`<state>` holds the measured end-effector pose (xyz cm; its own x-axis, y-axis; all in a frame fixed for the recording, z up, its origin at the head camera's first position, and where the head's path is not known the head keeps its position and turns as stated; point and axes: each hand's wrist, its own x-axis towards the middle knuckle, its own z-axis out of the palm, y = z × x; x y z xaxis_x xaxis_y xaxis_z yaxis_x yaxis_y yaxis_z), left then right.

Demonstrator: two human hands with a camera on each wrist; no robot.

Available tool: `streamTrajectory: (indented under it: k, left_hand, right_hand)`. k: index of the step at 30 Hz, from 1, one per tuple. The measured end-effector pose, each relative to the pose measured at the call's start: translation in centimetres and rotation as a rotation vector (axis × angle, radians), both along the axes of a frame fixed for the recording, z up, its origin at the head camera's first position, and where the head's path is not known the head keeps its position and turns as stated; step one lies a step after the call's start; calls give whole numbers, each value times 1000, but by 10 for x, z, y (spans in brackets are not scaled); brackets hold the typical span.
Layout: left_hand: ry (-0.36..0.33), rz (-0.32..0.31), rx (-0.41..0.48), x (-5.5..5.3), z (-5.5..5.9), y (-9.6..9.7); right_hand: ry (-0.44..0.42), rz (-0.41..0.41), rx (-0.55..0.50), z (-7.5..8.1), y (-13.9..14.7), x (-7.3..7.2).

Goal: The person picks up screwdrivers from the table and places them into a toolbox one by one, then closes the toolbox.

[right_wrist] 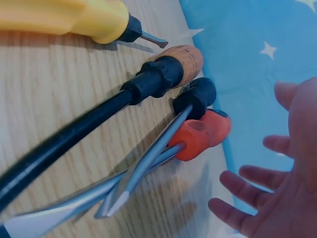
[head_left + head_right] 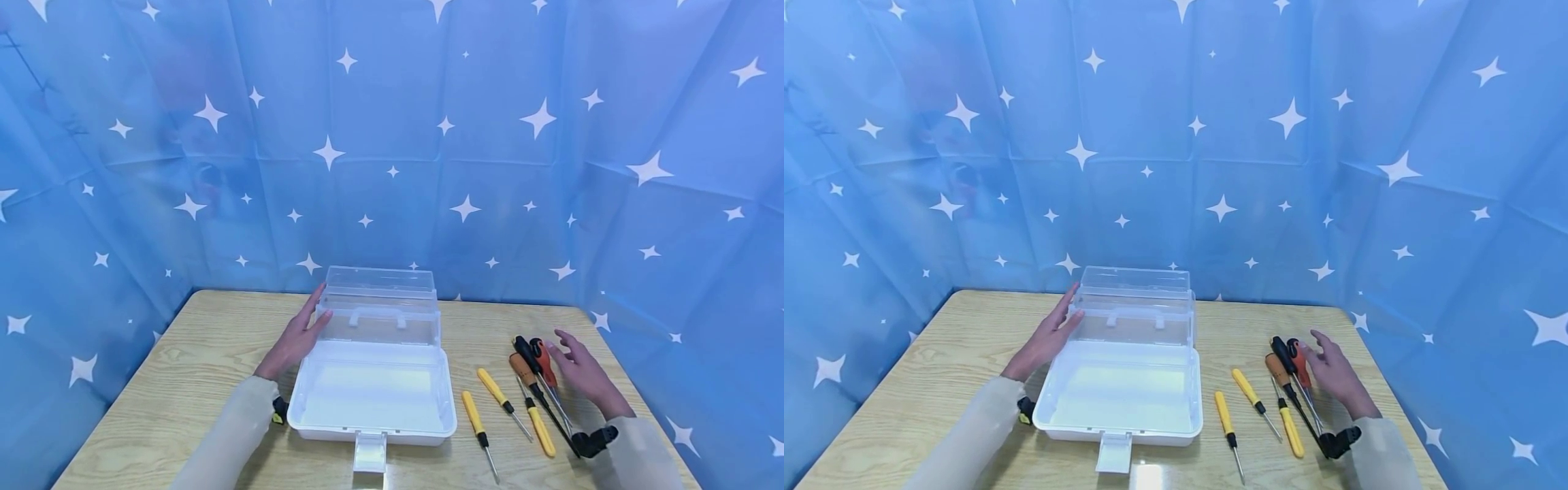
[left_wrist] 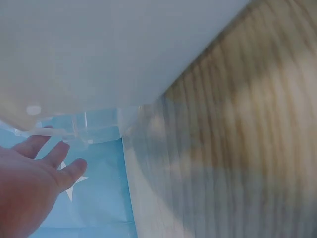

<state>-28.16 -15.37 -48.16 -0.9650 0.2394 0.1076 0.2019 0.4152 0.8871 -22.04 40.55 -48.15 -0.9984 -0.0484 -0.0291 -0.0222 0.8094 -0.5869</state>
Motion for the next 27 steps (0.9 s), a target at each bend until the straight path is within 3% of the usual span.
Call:
streamTrajectory:
  k: [16, 27]
  left_hand:
    - [32, -23, 30, -7, 4, 6]
    - [56, -18, 19, -10, 8, 11]
  right_hand:
    - [-112, -39, -91, -8, 6, 0]
    - [-81, -11, -111, -17, 8, -1]
